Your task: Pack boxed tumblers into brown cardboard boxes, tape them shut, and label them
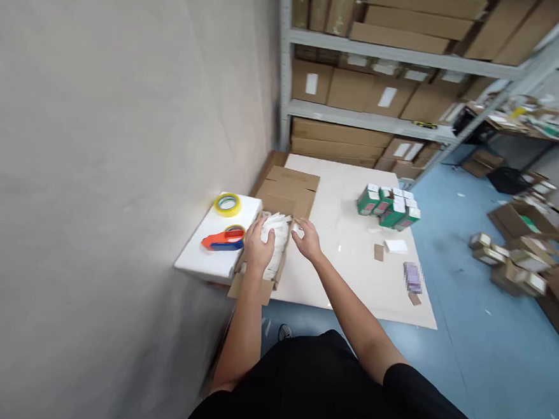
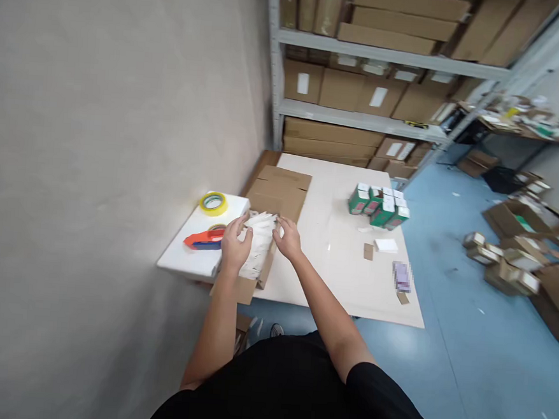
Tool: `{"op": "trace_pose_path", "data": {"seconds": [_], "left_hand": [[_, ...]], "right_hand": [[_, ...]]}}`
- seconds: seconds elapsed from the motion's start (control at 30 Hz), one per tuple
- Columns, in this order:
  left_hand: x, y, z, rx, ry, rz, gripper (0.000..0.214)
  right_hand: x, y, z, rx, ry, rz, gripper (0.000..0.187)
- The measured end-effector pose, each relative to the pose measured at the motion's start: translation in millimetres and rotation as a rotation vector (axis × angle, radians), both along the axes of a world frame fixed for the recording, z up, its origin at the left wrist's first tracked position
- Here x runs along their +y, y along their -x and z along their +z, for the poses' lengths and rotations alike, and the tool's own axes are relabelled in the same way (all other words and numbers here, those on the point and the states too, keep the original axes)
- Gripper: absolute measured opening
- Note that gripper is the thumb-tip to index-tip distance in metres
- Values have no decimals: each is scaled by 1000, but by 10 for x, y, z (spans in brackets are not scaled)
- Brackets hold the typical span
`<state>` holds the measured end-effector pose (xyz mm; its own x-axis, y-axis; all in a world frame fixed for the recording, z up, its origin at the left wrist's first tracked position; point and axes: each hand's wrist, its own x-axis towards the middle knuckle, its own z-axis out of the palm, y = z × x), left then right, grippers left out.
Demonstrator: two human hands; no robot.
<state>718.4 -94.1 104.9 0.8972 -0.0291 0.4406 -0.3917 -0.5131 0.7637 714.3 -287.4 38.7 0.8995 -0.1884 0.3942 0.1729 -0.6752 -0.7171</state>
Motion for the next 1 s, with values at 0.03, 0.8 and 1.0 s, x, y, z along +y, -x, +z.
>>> {"op": "trace_pose_path", "data": {"seconds": [0.03, 0.8, 1.0], "left_hand": [[-186, -36, -12, 15, 6, -56, 43], [-4257, -241, -458, 306, -127, -591, 46], [-5146, -550, -794, 454, -201, -609, 55]], "right_hand": [[-212, 99, 10, 2, -16, -55, 44], [-4390, 933, -476, 132, -325, -566, 62], [-5240, 759, -755, 251, -380, -507, 74]]}}
